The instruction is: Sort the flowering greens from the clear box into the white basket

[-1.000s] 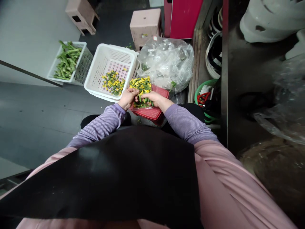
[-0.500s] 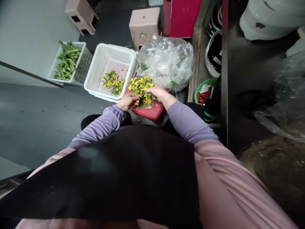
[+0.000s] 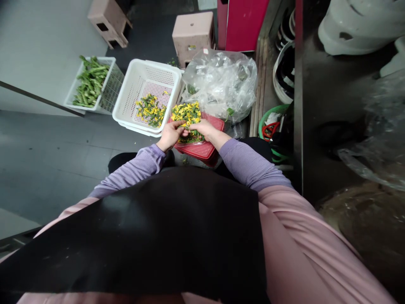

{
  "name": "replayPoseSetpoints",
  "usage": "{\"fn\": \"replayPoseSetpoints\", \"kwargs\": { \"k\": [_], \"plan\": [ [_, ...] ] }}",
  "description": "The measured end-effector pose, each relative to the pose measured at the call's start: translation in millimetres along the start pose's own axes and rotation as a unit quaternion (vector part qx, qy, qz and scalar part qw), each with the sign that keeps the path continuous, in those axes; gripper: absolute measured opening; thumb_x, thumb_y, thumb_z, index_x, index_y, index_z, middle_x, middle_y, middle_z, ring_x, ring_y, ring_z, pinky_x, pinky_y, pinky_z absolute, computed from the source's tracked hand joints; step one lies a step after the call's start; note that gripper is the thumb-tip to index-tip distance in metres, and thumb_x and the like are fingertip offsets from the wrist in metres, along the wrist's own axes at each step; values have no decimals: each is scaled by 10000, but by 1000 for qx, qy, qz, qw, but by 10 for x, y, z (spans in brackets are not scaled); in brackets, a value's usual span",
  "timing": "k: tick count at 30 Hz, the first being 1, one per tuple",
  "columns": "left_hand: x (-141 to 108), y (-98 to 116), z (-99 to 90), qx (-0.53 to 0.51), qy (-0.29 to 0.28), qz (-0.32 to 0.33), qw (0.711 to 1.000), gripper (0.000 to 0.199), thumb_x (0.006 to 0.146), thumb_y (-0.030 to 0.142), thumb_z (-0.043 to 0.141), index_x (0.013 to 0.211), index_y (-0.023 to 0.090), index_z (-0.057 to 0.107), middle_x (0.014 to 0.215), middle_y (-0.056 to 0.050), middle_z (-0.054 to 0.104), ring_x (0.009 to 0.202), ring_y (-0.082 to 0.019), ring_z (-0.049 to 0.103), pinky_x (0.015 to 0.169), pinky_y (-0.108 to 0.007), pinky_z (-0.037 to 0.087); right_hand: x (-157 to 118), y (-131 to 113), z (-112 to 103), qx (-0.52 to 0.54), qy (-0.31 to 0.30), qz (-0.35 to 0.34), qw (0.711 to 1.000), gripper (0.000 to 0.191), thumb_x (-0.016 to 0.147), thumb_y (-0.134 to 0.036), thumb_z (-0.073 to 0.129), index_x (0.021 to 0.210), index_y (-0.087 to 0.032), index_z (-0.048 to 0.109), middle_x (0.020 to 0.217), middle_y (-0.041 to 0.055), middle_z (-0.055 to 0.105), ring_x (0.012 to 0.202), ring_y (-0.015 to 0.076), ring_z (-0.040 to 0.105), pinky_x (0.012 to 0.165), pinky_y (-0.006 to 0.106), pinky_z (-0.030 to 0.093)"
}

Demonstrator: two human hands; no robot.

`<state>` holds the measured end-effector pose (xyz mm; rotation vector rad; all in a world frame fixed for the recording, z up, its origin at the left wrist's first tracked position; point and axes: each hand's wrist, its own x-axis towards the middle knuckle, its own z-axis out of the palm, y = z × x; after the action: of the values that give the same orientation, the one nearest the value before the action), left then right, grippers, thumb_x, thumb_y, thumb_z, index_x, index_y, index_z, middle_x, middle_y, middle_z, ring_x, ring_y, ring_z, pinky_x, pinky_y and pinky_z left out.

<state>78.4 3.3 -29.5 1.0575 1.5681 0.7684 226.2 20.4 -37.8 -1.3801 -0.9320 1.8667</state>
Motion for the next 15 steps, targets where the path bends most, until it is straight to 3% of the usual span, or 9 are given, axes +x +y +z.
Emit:
{"fn": "replayPoseSetpoints", "kwargs": {
  "k": [3,6,9,15],
  "plan": [
    [-1,9,-1,84,5,36,996,368,915,42,551,1261,43,675,703,-35,733,667,-131,716,794,-299,610,19,52,13,3,-28,-45,999,162,678,14,694,757,-126,683,641,-6,687,581,94,601,620,201,496],
    [38,-14,-24,128,1,53,990,325,902,111,612,1206,62,714,670,-31,721,652,-154,714,773,-301,602,46,86,22,8,-39,-77,996,220,634,39,722,760,-137,688,699,-9,714,679,109,644,730,212,521],
    [81,-40,-57,85,-10,47,995,317,918,207,639,1202,83,702,705,-35,727,623,-139,699,746,-283,599,67,55,-5,24,-39,-65,997,167,681,2,737,749,-137,675,685,1,693,650,112,619,677,223,514],
    [56,-35,-89,-22,-8,6,1000,412,1008,152,417,1411,87,474,859,-57,716,602,-93,655,676,-260,598,127,-62,-119,79,-72,88,990,106,829,-112,707,761,-146,633,622,15,608,490,96,478,427,224,362]
  ]
}}
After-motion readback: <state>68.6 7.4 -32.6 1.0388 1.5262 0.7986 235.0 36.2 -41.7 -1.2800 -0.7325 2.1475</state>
